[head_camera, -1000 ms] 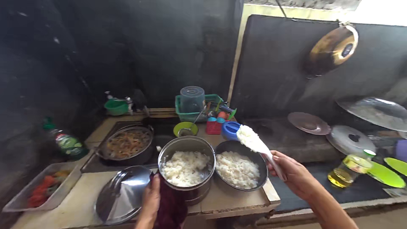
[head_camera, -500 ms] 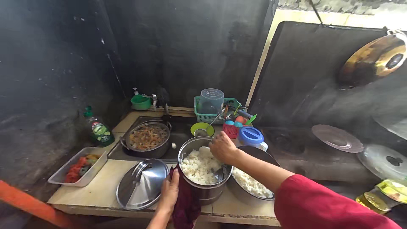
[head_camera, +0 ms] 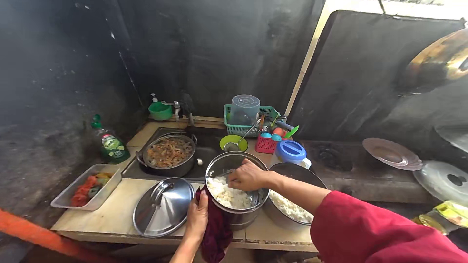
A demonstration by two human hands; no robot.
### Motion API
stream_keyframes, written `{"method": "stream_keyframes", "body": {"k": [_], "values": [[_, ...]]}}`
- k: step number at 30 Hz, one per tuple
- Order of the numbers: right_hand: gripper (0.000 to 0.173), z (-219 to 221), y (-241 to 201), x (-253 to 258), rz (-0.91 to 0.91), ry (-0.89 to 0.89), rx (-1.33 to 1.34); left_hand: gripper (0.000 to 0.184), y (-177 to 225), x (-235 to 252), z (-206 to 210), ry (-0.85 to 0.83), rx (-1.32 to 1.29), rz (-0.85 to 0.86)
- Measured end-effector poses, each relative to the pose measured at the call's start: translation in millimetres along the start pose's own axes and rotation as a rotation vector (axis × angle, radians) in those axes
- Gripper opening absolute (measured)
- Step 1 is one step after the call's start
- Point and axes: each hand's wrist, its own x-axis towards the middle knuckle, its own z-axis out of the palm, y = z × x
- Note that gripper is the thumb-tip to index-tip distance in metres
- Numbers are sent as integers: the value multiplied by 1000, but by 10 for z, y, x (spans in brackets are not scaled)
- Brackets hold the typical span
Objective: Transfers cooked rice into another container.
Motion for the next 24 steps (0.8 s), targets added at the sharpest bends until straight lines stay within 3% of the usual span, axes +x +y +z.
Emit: {"method": "stream_keyframes", "body": {"k": [15,24], "values": [[35,-236,13,-550,0,77,176,46,116,-90,25,33,88,18],[40,-352,143,-841,204,180,197,48,147,-107,-29,4,110,11]]}}
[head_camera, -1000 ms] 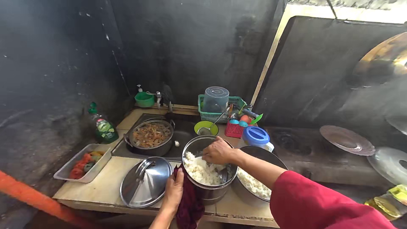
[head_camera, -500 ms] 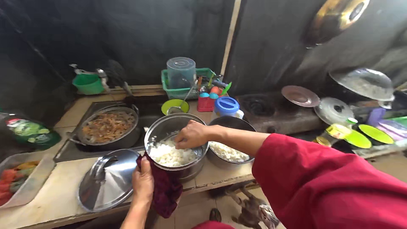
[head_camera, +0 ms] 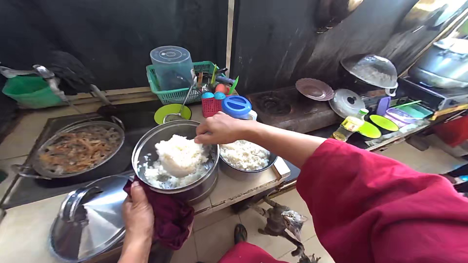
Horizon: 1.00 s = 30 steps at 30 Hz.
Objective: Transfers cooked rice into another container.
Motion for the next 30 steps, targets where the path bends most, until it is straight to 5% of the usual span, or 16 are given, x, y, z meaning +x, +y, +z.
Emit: {"method": "stream_keyframes", "body": {"k": [11,30], "values": [[46,119,61,-59,218,142,180,41,-29,61,-6,0,-63,1],[44,157,119,-181,343,225,324,42,-82,64,24,21,-68,14]]}}
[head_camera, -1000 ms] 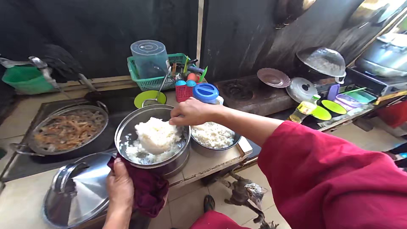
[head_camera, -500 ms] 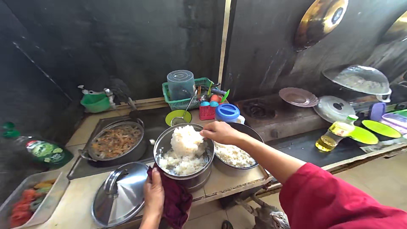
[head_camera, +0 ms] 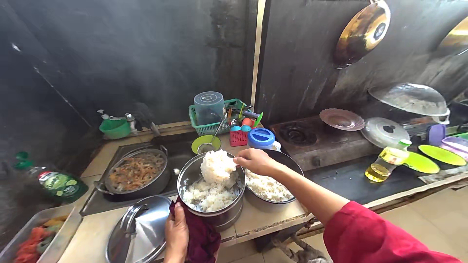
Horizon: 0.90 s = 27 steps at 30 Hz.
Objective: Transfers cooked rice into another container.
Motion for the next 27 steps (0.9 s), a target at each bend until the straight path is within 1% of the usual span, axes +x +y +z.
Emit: {"method": "stream_keyframes", "body": {"k": [4,8,11,14,16,21,27], "values": [[42,73,-42,9,-33,24,-12,41,11,-13,8,6,-19,5],[43,102,-2,29,-47,36,15,42,23,-32,26,14,-27,3],[45,65,74,27,-18,25,107,42,29,-43,33,31,-15,-8],[44,-19,162,-19,16,27,232,43,31,-46,41,37,-11,-15],[44,-75,214,-47,33,46,248,43,29,-51,45,38,-13,-19],[42,-79,249,-38,33,87,104,46,32,-50,33,33,35,-16],[39,78,5,-53,-32,35,-83,47,10,-45,28,37,20,-14]]}}
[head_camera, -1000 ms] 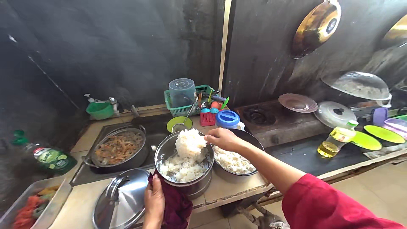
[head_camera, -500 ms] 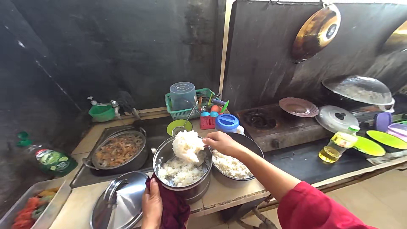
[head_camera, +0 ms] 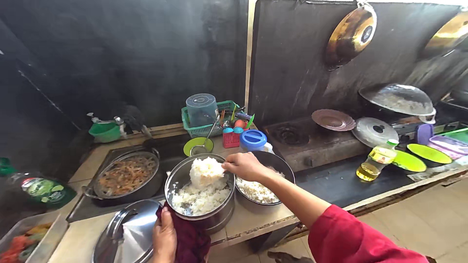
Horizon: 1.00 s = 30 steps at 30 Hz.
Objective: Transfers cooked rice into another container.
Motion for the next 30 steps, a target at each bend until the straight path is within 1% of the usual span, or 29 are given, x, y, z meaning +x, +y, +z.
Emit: {"method": "stream_keyframes", "body": {"k": [3,7,10,12,14,16,18,20,22,23,25,28,30], "values": [[41,21,-70,18,-28,-30,41,46,21,-5,4,-12,-12,-3],[42,-43,73,-15,-26,-26,351,45,28,-2,-2,-18,-22,4],[35,-224,253,-229,-20,72,522,44,8,2,-12,-35,-39,6],[31,-380,420,-430,9,170,522,43,4,4,-12,-38,-40,10],[29,-505,560,-683,68,301,395,43,4,1,-15,-40,-37,20],[25,-502,740,-891,99,464,118,44,2,8,-21,-43,-18,29],[21,-337,1019,-947,75,575,-213,45,2,18,-26,-45,7,31],[15,-52,1293,-908,64,591,-492,46,9,16,-37,-48,25,28],[6,196,1495,-869,78,545,-672,47,12,13,-62,-65,38,23],[7,261,1564,-866,85,544,-721,47,13,18,-73,-78,36,26],[8,288,1611,-915,74,619,-772,48,12,15,-82,-78,37,32],[1,219,1554,-1027,54,753,-785,47,26,3,-76,-72,27,32],[4,182,1510,-1094,50,804,-780,46,23,4,-73,-78,22,32]]}}
